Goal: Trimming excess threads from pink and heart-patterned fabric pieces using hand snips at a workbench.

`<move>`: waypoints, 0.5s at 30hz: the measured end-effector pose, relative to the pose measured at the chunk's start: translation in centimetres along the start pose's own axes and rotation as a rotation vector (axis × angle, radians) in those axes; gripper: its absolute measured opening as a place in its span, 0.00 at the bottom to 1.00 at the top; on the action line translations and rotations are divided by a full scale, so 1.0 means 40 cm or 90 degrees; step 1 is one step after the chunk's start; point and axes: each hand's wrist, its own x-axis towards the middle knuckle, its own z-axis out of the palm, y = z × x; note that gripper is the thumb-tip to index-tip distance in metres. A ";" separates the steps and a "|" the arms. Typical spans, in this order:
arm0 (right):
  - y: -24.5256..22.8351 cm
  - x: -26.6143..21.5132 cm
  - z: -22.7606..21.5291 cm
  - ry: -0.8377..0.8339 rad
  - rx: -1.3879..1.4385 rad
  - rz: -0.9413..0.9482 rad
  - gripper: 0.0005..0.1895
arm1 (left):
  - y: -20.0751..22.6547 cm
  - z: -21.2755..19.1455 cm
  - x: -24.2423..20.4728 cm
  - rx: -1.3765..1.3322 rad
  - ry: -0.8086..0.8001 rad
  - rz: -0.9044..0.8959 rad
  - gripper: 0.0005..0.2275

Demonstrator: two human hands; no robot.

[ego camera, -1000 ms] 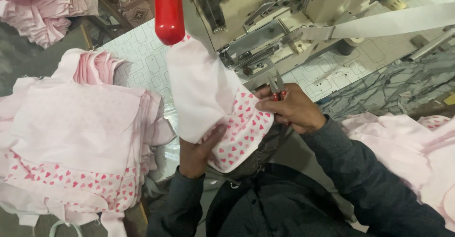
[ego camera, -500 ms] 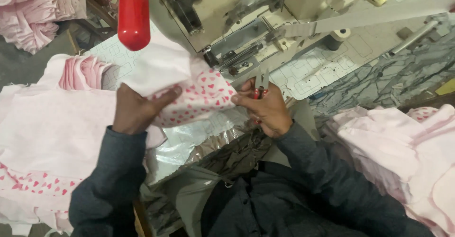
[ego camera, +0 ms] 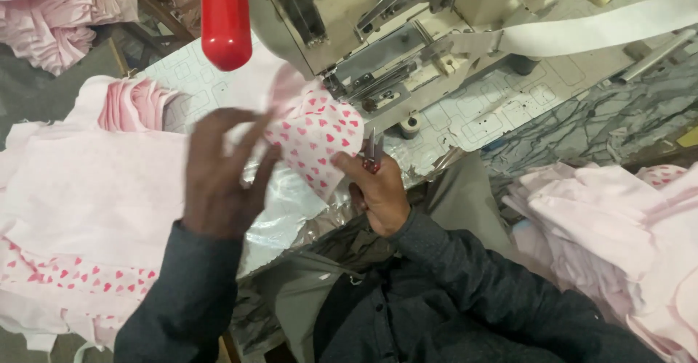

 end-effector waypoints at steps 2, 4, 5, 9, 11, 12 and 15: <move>0.005 -0.010 0.025 0.023 0.027 0.045 0.11 | -0.006 0.065 0.046 0.054 -0.101 0.064 0.21; 0.007 -0.021 0.031 0.049 0.052 0.090 0.06 | -0.021 0.115 0.069 0.102 -0.202 0.127 0.26; 0.007 -0.025 0.028 0.036 0.042 0.108 0.07 | -0.034 0.131 0.071 0.159 -0.197 0.168 0.26; -0.002 -0.032 0.012 -0.015 0.031 0.128 0.05 | -0.072 0.147 0.061 0.209 -0.214 0.213 0.27; -0.017 -0.026 -0.008 -0.017 0.023 0.115 0.07 | -0.065 0.142 0.061 0.229 -0.204 0.204 0.27; -0.025 -0.022 -0.015 -0.020 0.019 0.099 0.09 | -0.064 0.136 0.060 0.253 -0.197 0.198 0.28; -0.011 0.014 -0.072 0.048 0.039 0.102 0.10 | -0.058 0.136 0.042 0.322 -0.170 0.184 0.34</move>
